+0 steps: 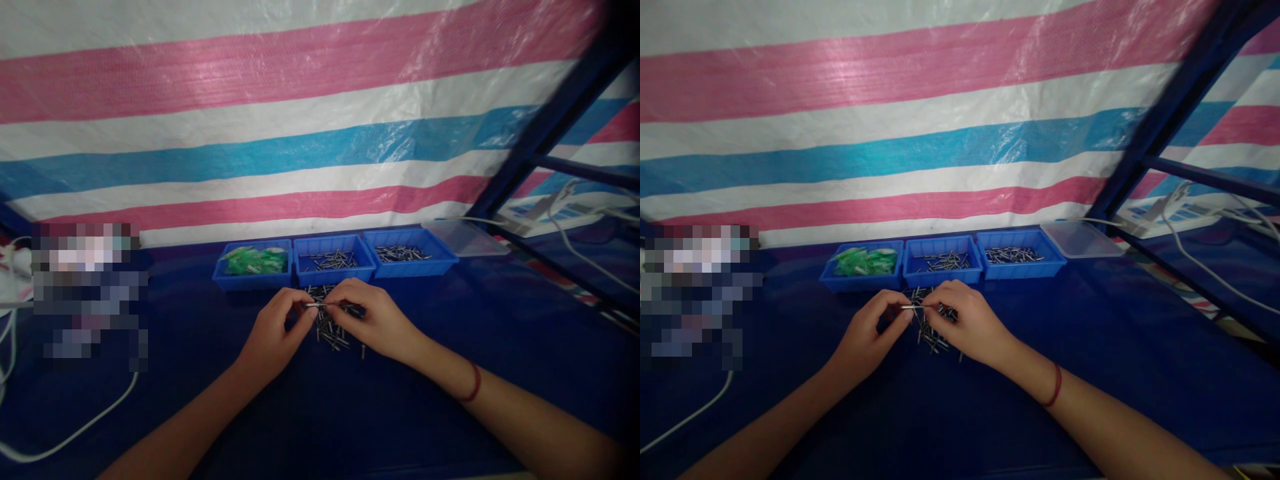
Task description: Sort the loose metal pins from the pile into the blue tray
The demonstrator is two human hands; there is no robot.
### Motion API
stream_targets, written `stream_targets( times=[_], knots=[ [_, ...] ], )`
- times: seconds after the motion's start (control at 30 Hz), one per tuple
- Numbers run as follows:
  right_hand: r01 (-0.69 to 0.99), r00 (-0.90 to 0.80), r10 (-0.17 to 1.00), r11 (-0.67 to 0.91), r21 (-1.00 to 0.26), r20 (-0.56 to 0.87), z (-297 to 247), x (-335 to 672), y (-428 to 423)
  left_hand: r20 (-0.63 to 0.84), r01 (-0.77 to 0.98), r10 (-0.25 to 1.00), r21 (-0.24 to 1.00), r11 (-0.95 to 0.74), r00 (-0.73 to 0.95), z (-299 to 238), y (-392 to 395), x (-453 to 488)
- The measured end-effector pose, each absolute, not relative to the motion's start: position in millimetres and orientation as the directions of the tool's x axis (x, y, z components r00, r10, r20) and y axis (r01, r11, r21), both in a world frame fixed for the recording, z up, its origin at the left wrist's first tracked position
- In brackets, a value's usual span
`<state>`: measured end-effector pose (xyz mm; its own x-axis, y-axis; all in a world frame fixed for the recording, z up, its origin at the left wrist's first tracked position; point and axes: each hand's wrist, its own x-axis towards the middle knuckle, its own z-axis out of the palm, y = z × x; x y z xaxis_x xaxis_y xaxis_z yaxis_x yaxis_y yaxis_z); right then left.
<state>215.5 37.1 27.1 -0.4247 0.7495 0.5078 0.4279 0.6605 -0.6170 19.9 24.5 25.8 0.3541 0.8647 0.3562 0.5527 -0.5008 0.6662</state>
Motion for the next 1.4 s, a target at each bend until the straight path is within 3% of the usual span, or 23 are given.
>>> stream_targets(
  times=[0.17, 0.3, 0.47, 0.7, 1.07, 1.4],
  knots=[
    [0.688, -0.368, 0.688, 0.654, -0.314, 0.625, 43.7, 253.8, 57.1, 0.33, 0.609, 0.843, 0.585, -0.536, 0.425, 24.2, 29.5, 11.8],
    [0.913, -0.254, 0.729, 0.397, -0.092, 0.636, 47.6, 298.7, 79.8, 0.301, 0.676, 0.812, 0.45, -0.583, 0.5, 22.5, 34.8, 4.2],
    [0.987, -0.153, 0.807, 0.156, 0.044, 0.571, 33.7, 325.8, 97.0, 0.233, 0.725, 0.794, 0.325, -0.607, 0.561, 18.1, 35.8, 2.1],
    [0.979, -0.147, 0.807, 0.202, -0.034, 0.573, 34.9, 308.0, 90.8, 0.161, 0.74, 0.789, 0.276, -0.613, 0.594, 17.4, 37.7, 3.0],
    [0.765, -0.477, 0.702, 0.628, -0.144, 0.529, 33.2, 246.3, 57.3, 0.174, 0.734, 0.782, 0.273, -0.623, 0.599, 21.2, 35.8, 3.8],
    [0.622, -0.647, 0.659, 0.747, -0.233, 0.385, 22.2, 219.7, 43.7, 0.164, 0.709, 0.782, 0.342, -0.617, 0.601, 18.2, 36.3, 3.1]
  ],
)
